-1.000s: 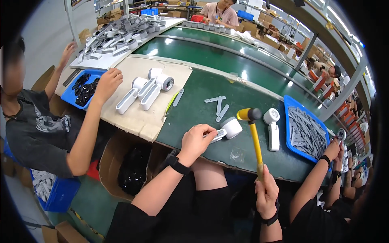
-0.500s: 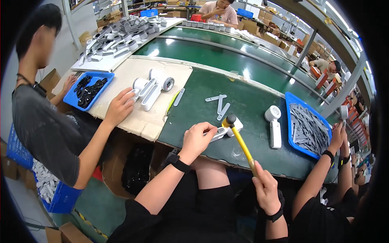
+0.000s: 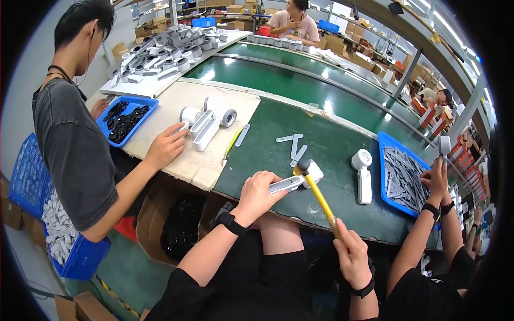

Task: The person picks up a white handheld fan, inserts a grey plastic strip into a slot on the handle, and taps it into place with a yellow hammer. They then set the assembled fan down and pick up another to repeat the process.

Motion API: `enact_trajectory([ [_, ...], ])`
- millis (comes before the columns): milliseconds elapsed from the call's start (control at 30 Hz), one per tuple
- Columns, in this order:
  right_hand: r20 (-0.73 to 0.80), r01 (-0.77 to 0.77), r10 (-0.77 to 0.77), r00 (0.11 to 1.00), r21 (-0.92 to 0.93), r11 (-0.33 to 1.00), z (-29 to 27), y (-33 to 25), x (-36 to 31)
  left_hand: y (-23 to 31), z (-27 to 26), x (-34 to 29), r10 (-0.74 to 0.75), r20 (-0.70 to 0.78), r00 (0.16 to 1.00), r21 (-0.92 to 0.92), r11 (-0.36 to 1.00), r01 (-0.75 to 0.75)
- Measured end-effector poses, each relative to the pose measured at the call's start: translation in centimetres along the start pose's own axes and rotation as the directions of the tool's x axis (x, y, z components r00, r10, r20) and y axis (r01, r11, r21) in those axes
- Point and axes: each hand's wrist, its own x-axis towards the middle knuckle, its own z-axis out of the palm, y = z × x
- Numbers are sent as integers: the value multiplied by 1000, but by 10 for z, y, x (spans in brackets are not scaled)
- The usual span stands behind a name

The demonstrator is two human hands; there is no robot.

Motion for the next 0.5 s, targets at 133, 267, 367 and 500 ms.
enact_trajectory([
  [133,-192,183,-179,965,2,983,13,4,-6,0,1,1,35,-12,999,-1,999,-35],
  [267,110,3,-4,994,17,1000,18,3,-9,-6,6,2,55,-36,998,17,998,-55],
  [367,50,14,-15,999,36,999,5,-8,-7,-6,4,1,57,-40,998,-16,998,-57],
  [500,-43,81,-81,996,8,997,13,2,-11,-1,5,0,68,-75,995,-39,997,-71],
])
